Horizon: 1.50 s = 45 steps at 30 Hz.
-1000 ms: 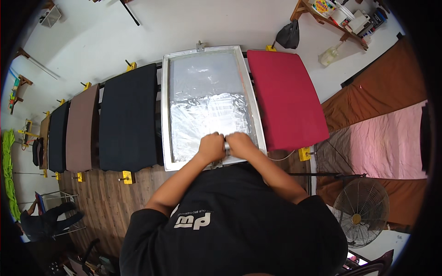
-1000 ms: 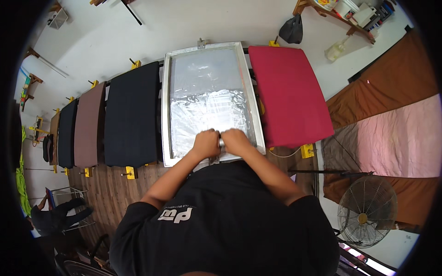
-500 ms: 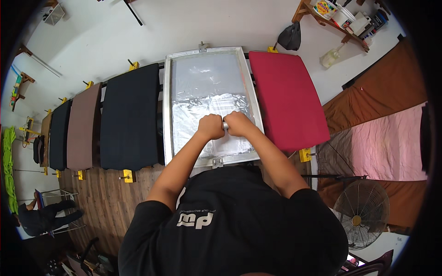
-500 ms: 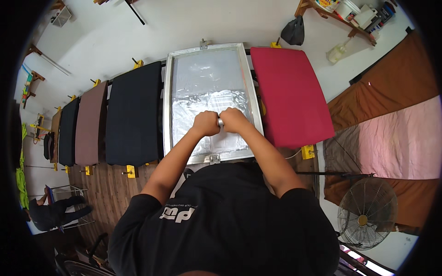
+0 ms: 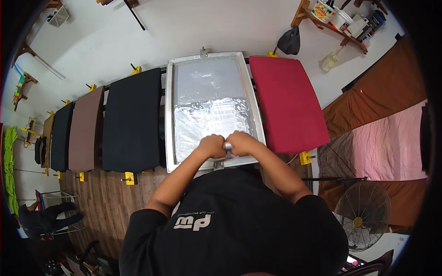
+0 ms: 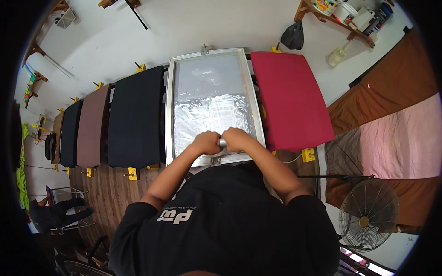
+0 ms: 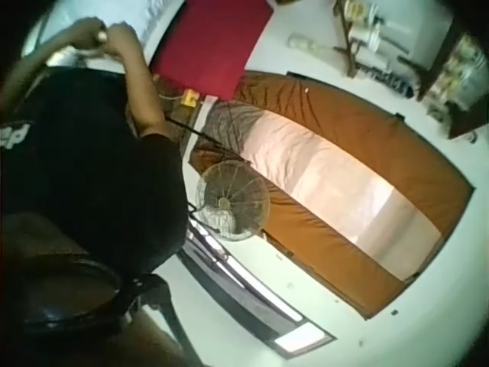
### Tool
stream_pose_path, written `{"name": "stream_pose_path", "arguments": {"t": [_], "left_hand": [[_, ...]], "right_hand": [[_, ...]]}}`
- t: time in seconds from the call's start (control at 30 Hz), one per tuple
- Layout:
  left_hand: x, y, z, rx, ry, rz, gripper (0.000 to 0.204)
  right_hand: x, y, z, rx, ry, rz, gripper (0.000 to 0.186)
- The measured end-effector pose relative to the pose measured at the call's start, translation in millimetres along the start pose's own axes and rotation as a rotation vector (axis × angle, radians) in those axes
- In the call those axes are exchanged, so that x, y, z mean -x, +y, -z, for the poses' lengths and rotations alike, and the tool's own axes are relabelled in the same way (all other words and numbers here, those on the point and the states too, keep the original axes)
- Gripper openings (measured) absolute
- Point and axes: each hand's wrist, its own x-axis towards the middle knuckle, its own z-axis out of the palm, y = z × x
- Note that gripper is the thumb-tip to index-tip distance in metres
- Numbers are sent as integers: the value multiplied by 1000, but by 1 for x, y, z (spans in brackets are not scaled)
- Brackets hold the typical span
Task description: Using a squeegee to spread ink or emulsion across a screen printing frame at a workstation.
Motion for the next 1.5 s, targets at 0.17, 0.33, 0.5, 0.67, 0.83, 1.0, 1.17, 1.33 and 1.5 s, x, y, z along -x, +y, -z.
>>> {"name": "stream_pose_path", "arguments": {"t": [0.17,0.33,0.5,0.67,0.83,1.0,1.17,1.33,1.5], "left_hand": [[-31,-15,-16,-20,460,-120,19],[10,-1,-60,-30,528,-190,20],[25,11,-35,-44,198,-56,21],[-25,-4,6,-37,208,42,21],[-48,-9,12,-95,207,74,23],[-36,-7,10,-77,125,73,24],[-9,3,-18,-89,114,8,24],[35,17,-58,-61,340,-138,24],[55,14,-80,-149,439,-245,37]], "right_hand": [[-23,18,-5,23,311,-31,16],[12,-4,-79,49,499,-36,23],[30,-17,-38,-1,176,-86,21],[-18,16,-4,4,236,-68,18],[-44,26,4,82,230,-87,19],[-34,21,6,87,107,-31,21],[-5,11,-23,65,128,-10,20],[46,-21,-58,-18,329,-56,23],[67,-27,-81,-38,328,16,49]]}}
